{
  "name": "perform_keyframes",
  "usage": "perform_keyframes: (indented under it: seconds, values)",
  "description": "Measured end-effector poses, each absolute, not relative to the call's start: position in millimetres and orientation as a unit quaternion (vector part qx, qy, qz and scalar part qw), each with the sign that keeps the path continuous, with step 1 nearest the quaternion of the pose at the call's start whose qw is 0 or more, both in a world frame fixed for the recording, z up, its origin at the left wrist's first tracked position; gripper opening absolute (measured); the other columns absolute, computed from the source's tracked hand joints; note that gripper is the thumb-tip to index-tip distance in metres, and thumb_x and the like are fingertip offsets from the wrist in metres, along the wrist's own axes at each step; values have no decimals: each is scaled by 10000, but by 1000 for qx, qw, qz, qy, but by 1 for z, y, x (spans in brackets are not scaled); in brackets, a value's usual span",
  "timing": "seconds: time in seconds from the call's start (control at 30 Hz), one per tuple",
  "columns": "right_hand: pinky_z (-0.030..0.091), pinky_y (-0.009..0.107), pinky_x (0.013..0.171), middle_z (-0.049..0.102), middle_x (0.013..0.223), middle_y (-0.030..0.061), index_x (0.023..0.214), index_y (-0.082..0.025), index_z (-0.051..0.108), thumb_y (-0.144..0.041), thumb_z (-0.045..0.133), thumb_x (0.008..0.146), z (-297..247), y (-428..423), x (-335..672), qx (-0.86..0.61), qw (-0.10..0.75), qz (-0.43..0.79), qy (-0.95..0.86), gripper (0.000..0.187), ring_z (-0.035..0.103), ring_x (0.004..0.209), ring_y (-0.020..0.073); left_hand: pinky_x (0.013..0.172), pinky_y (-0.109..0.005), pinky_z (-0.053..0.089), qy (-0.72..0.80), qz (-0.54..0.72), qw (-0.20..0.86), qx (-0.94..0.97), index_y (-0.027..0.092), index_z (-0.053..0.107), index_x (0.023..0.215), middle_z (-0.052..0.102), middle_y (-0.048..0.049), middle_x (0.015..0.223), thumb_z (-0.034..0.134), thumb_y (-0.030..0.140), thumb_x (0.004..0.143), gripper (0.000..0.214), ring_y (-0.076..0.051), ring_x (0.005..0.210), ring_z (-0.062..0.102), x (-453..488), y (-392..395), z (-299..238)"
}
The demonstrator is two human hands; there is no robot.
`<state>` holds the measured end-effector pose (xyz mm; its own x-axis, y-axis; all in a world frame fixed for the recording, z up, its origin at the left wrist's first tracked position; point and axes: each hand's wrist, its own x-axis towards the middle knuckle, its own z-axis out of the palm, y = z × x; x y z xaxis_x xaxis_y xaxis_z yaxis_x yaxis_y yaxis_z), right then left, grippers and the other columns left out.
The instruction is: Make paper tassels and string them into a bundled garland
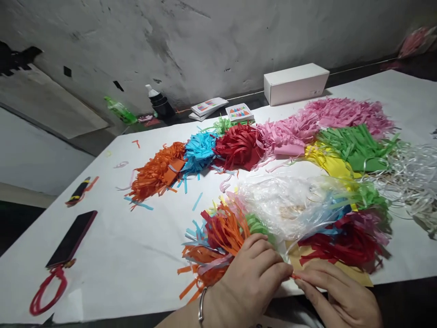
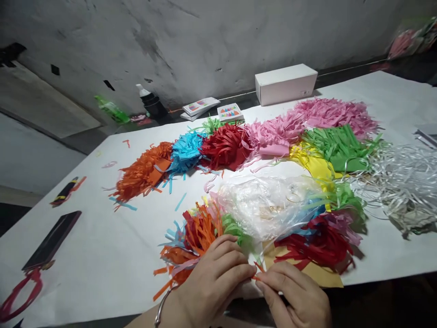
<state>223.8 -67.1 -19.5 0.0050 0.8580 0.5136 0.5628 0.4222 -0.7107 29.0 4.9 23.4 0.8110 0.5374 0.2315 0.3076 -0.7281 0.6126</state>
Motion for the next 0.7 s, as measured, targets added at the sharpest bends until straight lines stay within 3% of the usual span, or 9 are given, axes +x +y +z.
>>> perform_keyframes:
  seconds: [0.17,0.3,0.47,0.6,0.7]
  values:
    - [598,196,665,728,840,5,954,-287,683,-220,659,890,-23,-68,228,-509,480,217,-681,96,730,753,164,914,-386,479,244,236,302,891,165,677,1223,733,-148,931,493,105,958,328,-250,853,651,26,0,29]
    - [592,278,862,698,1169,88,1263,-251,615,-321,654,895,-33,-58,226,-502,438,207,-717,376,696,1051,229,871,-321,517,247,303,367,844,193,581,1370,713,-181,1101,573,85,930,454,-266,995,674,18,-9,40]
    - [600,268,786,738,958,58,1080,-243,695,-123,492,930,-51,-35,231,-518,433,144,-724,279,726,893,188,924,-326,521,65,221,445,866,209,507,1446,746,-155,1056,502,174,986,461,-266,969,705,29,-7,38]
    - [587,285,851,721,1161,84,1377,-231,547,-121,469,946,-55,-32,242,-537,403,146,-726,452,708,1034,192,1075,-417,426,136,142,395,897,201,562,1391,690,-177,1234,613,282,941,460,-314,1154,627,40,-4,23]
    - [593,255,794,732,1119,56,1461,-251,455,-182,494,964,-51,-44,260,-583,399,146,-693,504,730,937,169,1015,-345,489,220,187,390,874,219,623,1304,684,-151,1227,613,247,939,366,-270,1149,627,18,-1,13]
